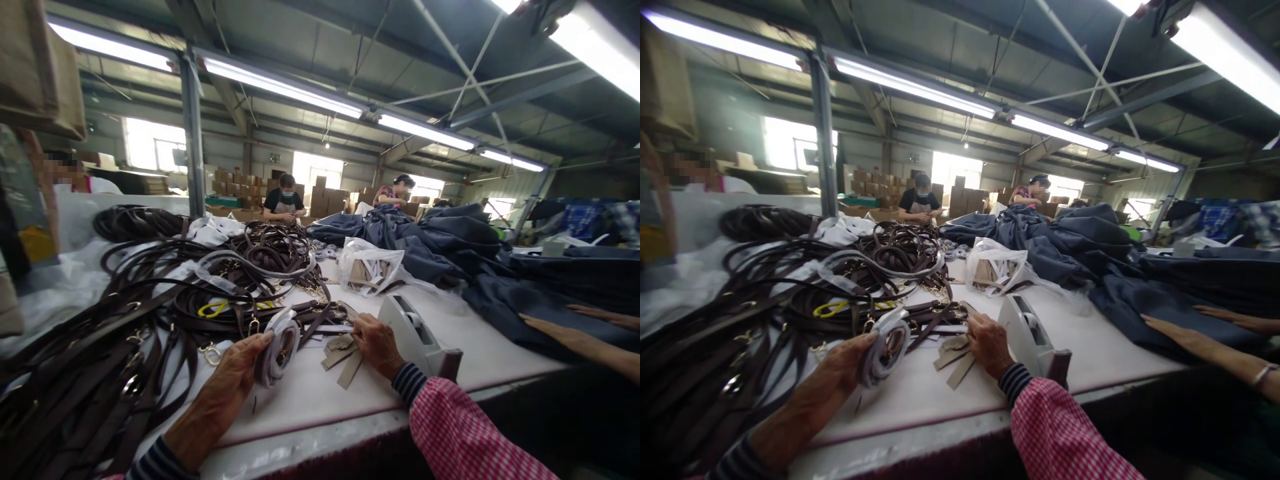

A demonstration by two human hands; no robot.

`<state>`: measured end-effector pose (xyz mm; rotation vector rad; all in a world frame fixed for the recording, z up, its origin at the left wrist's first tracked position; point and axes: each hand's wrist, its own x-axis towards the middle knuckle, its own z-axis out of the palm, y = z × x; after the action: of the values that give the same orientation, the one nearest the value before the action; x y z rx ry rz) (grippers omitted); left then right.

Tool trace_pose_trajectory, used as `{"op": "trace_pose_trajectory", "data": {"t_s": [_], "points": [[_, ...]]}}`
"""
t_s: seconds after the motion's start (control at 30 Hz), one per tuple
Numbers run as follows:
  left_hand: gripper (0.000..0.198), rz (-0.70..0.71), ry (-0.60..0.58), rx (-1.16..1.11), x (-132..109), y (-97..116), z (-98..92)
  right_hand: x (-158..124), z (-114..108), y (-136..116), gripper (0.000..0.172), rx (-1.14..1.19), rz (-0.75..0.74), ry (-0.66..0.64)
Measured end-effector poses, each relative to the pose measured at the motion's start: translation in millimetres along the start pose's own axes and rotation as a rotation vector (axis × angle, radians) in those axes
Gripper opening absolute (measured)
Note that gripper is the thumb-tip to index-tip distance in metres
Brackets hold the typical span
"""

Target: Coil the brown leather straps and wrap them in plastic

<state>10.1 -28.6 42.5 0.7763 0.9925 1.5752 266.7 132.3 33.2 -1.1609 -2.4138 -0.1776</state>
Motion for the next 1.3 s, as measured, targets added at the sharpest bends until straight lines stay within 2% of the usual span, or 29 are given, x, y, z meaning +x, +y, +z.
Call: {"op": "trace_pose_trajectory", "data": {"t_s": [0.17,0.33,0.4,0.53,0.77,0.93,1.07,1.2,1.3], "points": [[0.04,-0.026,0.046,-0.003,-8.5,1.0,9.3,-18.2,5.9,-4.3,0.019,0.127,-0.083,-0.063],[0.036,-0.059,0.017,0.024,-12.8,-0.8,15.3,-26.7,-17.1,-9.2,0.017,0.194,-0.115,0.019],[0.033,-0.067,0.018,0.01,-13.6,-2.1,16.0,-34.4,-30.0,-20.0,0.023,0.178,-0.217,0.104],[0.033,-0.087,0.041,-0.046,-17.8,-3.2,19.3,-49.1,-50.2,-49.5,0.036,0.043,-0.524,0.336],[0.034,-0.129,0.09,-0.038,-29.2,-3.5,24.9,-47.0,-52.7,-74.0,0.034,-0.169,-0.704,0.415],[0.037,-0.101,0.143,0.067,-33.4,-5.4,34.1,-44.4,-44.9,-95.6,0.031,-0.199,-0.694,0.416],[0.042,-0.084,0.134,0.172,-31.9,-10.2,41.9,-42.8,-36.8,-113.0,0.028,-0.153,-0.637,0.453],[0.042,0.002,0.11,0.323,-28.6,-7.2,38.0,-48.9,-38.6,-105.9,0.022,-0.037,-0.637,0.415],[0.034,0.081,0.087,0.574,-30.0,3.0,34.1,-58.3,-46.9,-93.0,0.023,0.139,-0.678,0.356]]}}
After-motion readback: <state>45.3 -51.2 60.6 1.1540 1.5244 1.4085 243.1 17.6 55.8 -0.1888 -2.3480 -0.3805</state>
